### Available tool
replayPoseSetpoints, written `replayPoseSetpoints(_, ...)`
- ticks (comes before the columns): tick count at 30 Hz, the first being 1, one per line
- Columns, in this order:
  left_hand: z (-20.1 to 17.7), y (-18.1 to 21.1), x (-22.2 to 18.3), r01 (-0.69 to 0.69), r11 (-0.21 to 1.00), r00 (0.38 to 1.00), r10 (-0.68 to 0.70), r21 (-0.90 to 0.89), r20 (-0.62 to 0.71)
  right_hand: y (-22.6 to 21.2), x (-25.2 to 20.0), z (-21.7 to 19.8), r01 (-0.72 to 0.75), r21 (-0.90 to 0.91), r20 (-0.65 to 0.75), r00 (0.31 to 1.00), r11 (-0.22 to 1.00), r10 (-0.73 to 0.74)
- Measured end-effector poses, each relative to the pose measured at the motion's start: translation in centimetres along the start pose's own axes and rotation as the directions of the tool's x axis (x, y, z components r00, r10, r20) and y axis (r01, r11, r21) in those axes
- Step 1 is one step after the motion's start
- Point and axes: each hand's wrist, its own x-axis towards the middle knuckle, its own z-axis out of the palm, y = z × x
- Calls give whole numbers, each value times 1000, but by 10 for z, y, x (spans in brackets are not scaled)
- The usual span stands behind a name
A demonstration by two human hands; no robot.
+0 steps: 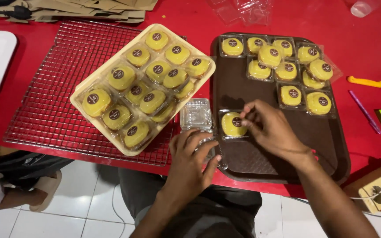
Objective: Packaging individual yellow cakes into plastic clamshell containers and sealing them with a stapler.
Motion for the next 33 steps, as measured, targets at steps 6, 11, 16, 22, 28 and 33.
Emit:
replayPoseSetpoints(6,-13,-12,-6,-15,1000,987,18,20,-160,-8,-23,12,353,-225,-63,925,908,-375)
replayPoseSetpoints(11,-22,-13,-8,-2,1000,984,0,-9,-178,-2,-26,16,340,-266,-82,924,902,-372)
replayPoseSetpoints(16,-22,-14,-15,13,1000,983,-16,-18,-180,-10,-29,19,411,-268,-112,885,871,-452)
replayPoseSetpoints(22,-29,-13,-17,3,999,985,-8,-32,-171,-11,-32,21,376,-240,-91,909,895,-406)
replayPoseSetpoints(28,-31,-10,-17,-24,999,983,18,-31,-183,-21,-48,29,442,-392,110,893,807,-436)
replayPoseSetpoints(33,-6,-21,-24,-45,998,977,33,-52,-209,-17,-41,29,407,-384,-80,879,829,-469)
